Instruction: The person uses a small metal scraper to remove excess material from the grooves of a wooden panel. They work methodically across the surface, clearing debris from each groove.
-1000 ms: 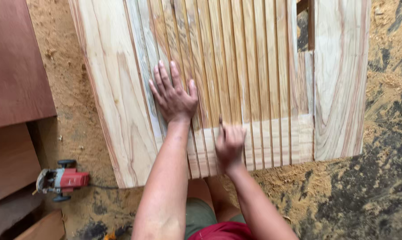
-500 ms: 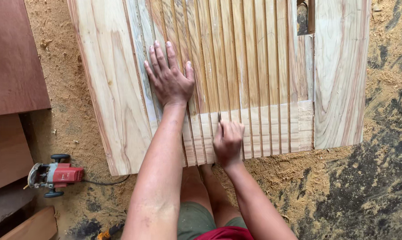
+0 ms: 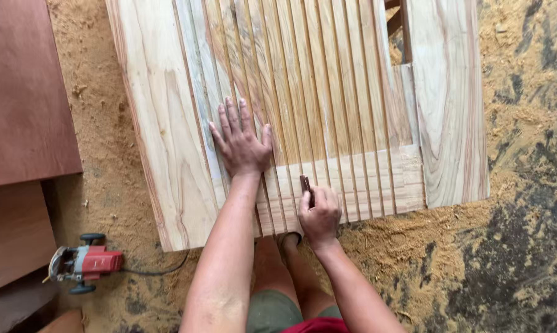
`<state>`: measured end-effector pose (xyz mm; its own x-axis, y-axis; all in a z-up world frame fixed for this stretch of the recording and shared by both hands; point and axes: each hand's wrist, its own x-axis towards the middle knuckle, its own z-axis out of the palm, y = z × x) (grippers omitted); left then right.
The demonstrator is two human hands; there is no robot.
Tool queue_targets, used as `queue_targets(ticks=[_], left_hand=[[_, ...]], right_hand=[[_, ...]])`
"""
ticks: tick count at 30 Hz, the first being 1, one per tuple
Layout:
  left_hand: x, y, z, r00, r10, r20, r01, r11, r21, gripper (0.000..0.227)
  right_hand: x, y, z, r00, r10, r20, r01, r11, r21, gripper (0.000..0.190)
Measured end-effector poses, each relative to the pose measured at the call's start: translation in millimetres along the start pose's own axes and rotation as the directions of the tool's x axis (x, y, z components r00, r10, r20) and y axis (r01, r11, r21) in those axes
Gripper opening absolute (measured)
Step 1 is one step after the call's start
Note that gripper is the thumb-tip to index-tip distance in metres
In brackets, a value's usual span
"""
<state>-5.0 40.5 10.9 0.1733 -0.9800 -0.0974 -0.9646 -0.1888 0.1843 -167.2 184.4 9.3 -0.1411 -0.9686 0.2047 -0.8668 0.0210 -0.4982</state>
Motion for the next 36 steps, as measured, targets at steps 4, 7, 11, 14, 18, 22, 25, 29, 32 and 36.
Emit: queue_targets(ticks=[4, 7, 11, 14, 18, 22, 25, 29, 32, 36], left_hand=[[-1.6, -6.6, 4.9, 0.999, -0.021, 0.025, 0.021, 0.999, 0.026, 0.081], [-0.9, -3.6, 3.1, 1.0, 0.0, -0.016, 0.0, 1.0, -0.001, 0.08], [-2.5, -3.3, 2.2, 0.999, 0.005, -0.034, -0.005, 1.0, 0.008, 0.08], [2.5, -2.8, 2.3, 1.0, 0.002, -0.029, -0.001, 1.0, 0.012, 0.081], [-5.7, -3.9, 2.3, 1.0, -0.004, 0.001, 0.004, 0.999, 0.039, 0.082], [4.2, 2.3, 1.0, 1.0, -0.003, -0.031, 0.002, 1.0, -0.016, 0.082], [-4.9, -5.0, 2.4, 1.0, 0.008, -0.029, -0.008, 1.0, 0.016, 0.081], [5.0, -2.6, 5.3, 1.0, 0.001, -0.009, 0.0, 1.0, 0.022, 0.08], [-10.4, -6.0, 5.9, 1.0, -0.014, 0.018, 0.013, 1.0, 0.027, 0.08], [7.9, -1.5, 4.3, 1.0, 0.001, -0.018, -0.001, 1.0, 0.017, 0.08]], right_hand=[[-7.5, -3.6, -2.3, 0.994, 0.063, 0.09, -0.066, 0.997, 0.03, 0.013], [-4.7, -7.9, -8.8, 1.0, -0.005, 0.008, 0.004, 0.998, 0.07, 0.016], [9.7, -14.6, -5.9, 0.996, -0.088, -0.032, 0.091, 0.992, 0.088, 0.02], [50.5, -14.1, 16.7, 0.995, -0.095, -0.004, 0.095, 0.992, 0.078, 0.019], [78.0, -6.9, 41.4, 0.986, -0.16, -0.055, 0.163, 0.986, 0.035, 0.017], [29.0, -5.3, 10.6, 0.99, -0.084, 0.111, 0.07, 0.99, 0.125, 0.014], [-5.2, -5.0, -3.7, 0.992, -0.107, 0.061, 0.098, 0.986, 0.131, 0.014], [40.4, 2.6, 24.7, 0.993, -0.114, 0.025, 0.111, 0.989, 0.103, 0.012], [40.9, 4.0, 23.7, 0.992, -0.085, 0.096, 0.073, 0.99, 0.124, 0.011], [20.3, 4.3, 7.4, 0.99, -0.084, 0.113, 0.066, 0.986, 0.154, 0.008]])
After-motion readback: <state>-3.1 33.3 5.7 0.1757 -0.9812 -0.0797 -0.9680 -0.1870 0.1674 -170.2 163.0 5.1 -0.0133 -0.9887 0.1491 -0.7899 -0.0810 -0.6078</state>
